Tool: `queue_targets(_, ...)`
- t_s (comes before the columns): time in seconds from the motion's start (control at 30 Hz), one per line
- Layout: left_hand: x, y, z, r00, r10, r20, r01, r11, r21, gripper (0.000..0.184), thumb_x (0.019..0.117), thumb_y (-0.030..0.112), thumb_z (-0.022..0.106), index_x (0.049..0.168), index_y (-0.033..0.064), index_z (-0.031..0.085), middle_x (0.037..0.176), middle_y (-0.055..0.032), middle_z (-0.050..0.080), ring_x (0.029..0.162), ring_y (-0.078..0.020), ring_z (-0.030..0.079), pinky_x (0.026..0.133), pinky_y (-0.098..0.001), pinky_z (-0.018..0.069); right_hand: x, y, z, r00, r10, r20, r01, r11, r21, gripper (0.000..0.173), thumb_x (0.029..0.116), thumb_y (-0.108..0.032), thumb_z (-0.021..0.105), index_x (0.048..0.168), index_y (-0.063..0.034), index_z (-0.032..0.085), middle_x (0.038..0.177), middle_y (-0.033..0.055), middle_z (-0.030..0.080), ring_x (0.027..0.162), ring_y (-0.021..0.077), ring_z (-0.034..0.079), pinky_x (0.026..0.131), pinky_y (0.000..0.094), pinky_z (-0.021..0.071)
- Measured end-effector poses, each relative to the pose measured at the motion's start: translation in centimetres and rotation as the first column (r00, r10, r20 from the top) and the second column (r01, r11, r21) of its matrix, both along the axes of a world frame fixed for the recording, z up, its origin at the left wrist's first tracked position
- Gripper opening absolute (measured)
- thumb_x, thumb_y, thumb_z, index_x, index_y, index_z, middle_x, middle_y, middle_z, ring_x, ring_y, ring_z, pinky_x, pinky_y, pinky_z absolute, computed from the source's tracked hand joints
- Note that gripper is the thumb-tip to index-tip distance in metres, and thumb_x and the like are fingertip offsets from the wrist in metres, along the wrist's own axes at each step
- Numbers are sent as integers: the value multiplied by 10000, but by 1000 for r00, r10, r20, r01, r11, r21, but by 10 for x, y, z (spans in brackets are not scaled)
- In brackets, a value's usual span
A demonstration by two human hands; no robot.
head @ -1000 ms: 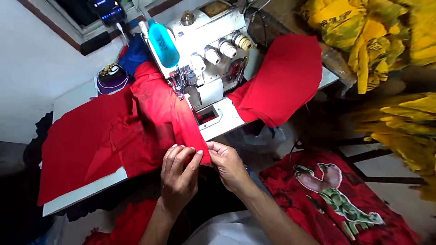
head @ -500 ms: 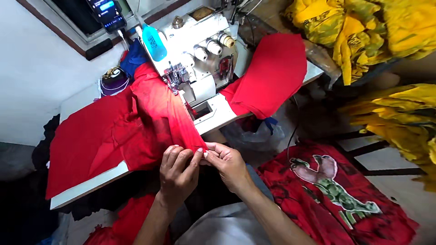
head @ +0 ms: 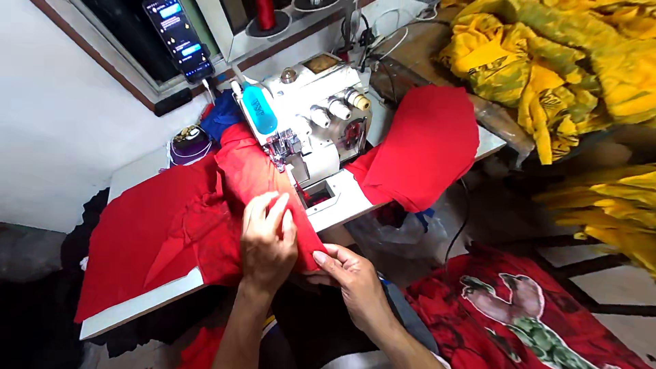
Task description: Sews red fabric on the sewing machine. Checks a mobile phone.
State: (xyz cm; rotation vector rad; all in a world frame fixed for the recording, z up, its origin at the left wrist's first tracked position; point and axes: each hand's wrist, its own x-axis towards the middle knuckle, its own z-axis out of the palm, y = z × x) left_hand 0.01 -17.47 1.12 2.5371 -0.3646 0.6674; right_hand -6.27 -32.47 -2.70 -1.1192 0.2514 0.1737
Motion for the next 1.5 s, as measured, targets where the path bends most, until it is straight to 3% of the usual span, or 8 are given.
queue_targets(0.1,21,-1,-17,990,116,-84,-104,985,139,454,1046,343,464,1419,145,631,1544,-155,492,1463,-332,415,1199,-515,332,-4,1,1,1000,-17,-15,18,997,74,182,1007,-51,592,1117,73,667,907,167,760,775,249,769,719,385,668)
queue_targets(0.53,110,31,-4,960,167,-226,-112,965,238,516,1073,382,380,1432,82,599,1551,-201,461,1463,-383,390,1186,-581,315,94,25,15,997,-39,-66,53,970,235,134,1022,-29,582,1044,79,657,859,174,755,749,235,769,719,340,661)
queue_targets(0.8,170,56,2,925,147,-349,-119,988,100,479,1055,331,479,1462,88,543,1629,-182,341,1514,-386,291,1191,-619,274,141,47,6,985,-149,-91,136,981,-139,439,983,-267,704,614,-71,570,539,55,643,421,101,585,425,236,471)
queue_targets(0.9,158,55,4,866,298,-401,-354,933,-71,583,1069,430,494,1569,136,432,1592,-193,414,1439,-396,426,1142,-617,358,137,47,0,983,-184,4,182,971,-153,345,1007,-114,623,672,-41,590,585,60,669,480,127,640,480,264,547)
queue_targets(1.03,94,64,-17,846,410,-340,-524,760,-385,436,1021,158,585,1401,-52,540,1403,-255,580,1322,-369,557,1118,-529,433,120,45,-3,996,-22,84,44,962,-270,309,1061,-224,555,915,-47,763,813,26,777,737,131,753,692,309,637)
queue_targets(1.2,-12,14,-30,892,308,-331,-444,732,-516,492,926,49,606,1340,-186,480,1317,-348,572,1230,-386,592,1057,-491,476,112,62,-7,974,145,176,-83,943,-323,355,1021,-394,587,853,-120,736,754,-15,687,730,100,666,694,344,559)
queue_targets(1.33,-28,8,-19,954,194,-231,-278,861,-426,430,863,8,728,1261,-112,619,1102,-213,689,804,-173,710,687,-304,612,122,18,-17,952,-210,225,266,929,-257,202,1002,-139,596,1007,10,732,899,59,730,849,128,697,820,338,586)
queue_targets(1.5,2,0,52,980,-195,41,198,974,-111,490,983,393,633,1307,29,672,1280,-150,680,1238,-268,623,1061,-429,511,90,5,49,892,-196,408,301,930,-211,191,996,-176,621,906,-55,738,779,-18,720,727,50,689,696,255,594)
